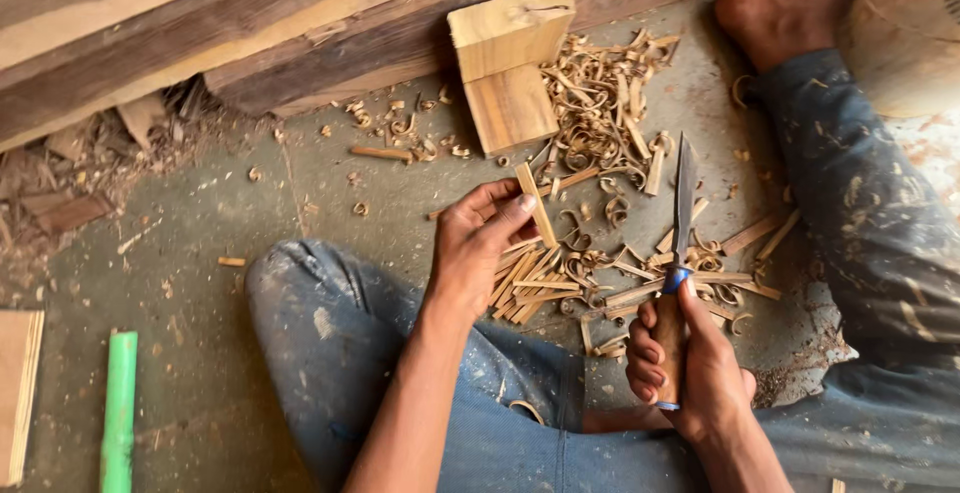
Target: The person scrapes small pieces of wood with a hand-held scraper tool.
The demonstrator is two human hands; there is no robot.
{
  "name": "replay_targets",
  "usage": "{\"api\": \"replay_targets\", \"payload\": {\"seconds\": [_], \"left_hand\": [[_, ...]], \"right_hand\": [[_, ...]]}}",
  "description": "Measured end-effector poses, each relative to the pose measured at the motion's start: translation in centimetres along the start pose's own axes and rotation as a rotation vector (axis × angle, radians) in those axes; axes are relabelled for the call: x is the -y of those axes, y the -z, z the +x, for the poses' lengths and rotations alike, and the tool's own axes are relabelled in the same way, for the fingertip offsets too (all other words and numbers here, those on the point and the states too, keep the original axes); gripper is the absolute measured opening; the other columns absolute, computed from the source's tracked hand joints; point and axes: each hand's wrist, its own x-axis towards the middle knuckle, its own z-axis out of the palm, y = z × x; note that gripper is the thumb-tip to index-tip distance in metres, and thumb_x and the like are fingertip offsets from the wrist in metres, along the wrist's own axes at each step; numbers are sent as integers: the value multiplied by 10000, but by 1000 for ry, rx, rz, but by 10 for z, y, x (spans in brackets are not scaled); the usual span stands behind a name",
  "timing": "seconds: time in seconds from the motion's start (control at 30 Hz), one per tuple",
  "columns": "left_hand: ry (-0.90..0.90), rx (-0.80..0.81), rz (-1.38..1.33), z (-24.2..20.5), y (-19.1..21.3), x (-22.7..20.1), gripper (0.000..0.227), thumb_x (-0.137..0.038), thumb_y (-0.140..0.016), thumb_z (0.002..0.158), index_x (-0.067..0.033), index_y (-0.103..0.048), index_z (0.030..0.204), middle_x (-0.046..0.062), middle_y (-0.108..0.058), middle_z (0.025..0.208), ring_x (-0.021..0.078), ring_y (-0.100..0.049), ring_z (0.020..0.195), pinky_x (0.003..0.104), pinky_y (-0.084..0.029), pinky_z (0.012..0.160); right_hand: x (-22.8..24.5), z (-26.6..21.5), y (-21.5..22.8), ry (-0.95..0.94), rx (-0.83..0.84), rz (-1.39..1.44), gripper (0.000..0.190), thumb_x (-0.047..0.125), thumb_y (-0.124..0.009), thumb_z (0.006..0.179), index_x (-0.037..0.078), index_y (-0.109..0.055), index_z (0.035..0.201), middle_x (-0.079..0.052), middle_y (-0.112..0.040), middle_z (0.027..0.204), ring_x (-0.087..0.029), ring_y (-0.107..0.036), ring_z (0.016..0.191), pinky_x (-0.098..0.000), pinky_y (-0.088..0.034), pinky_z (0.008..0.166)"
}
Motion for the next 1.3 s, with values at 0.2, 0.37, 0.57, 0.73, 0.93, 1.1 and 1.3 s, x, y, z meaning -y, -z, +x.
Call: {"api": "replay_targets", "payload": {"seconds": [0.2,0.37,0.57,0.73,0.93,1.1,1.3], "left_hand": [[-71,84,39,-23,4,2,273,-63,-770,902,19,-680,1146,154,-747,1061,191,-722,955,338,-615,906],[-91,156,136,-40,4,-1,238,-95,-753,901,-15,-675,1110,151,-776,1125,177,-746,1051,333,-618,964],[-27,193,110,-53,3,-5,260,-108,-755,914,-12,-662,1137,146,-771,1116,177,-717,1055,334,-593,979],[-22,284,16,-60,5,-6,306,-137,-725,963,8,-646,1220,136,-747,1098,206,-717,1041,372,-605,952],[47,292,-153,-65,3,-2,353,-115,-711,973,-15,-623,1300,126,-722,1109,223,-716,1042,375,-601,930],[72,234,-165,-67,5,3,343,-107,-729,960,-18,-624,1274,120,-728,1120,209,-711,1028,376,-605,896],[79,169,-137,-65,4,12,376,-122,-792,904,-16,-652,1236,62,-718,1052,165,-696,953,352,-604,839]], "right_hand": [[-4,4,-1,-23,3,-22,501,580,-429,1006,92,-467,901,-21,-405,596,-131,-376,400,-309,-346,346],[-7,3,0,-4,-11,-43,492,560,-437,1024,83,-470,911,-19,-402,600,-123,-373,404,-302,-344,349],[-7,2,-1,20,0,-42,448,516,-451,1032,82,-465,922,-21,-412,620,-123,-383,419,-304,-355,367],[-6,-6,-2,53,-10,-51,374,441,-499,1016,72,-482,954,-23,-429,635,-117,-403,433,-297,-369,376],[-4,-21,-7,150,68,-87,211,219,-587,968,39,-497,1030,-37,-455,687,-119,-443,477,-290,-389,400],[-5,-30,-10,188,76,-149,214,186,-592,951,19,-495,1045,-58,-465,705,-140,-468,492,-319,-424,426],[-4,-31,-5,195,81,-108,199,177,-589,965,16,-512,1053,-57,-472,710,-138,-473,500,-316,-430,449]]}}
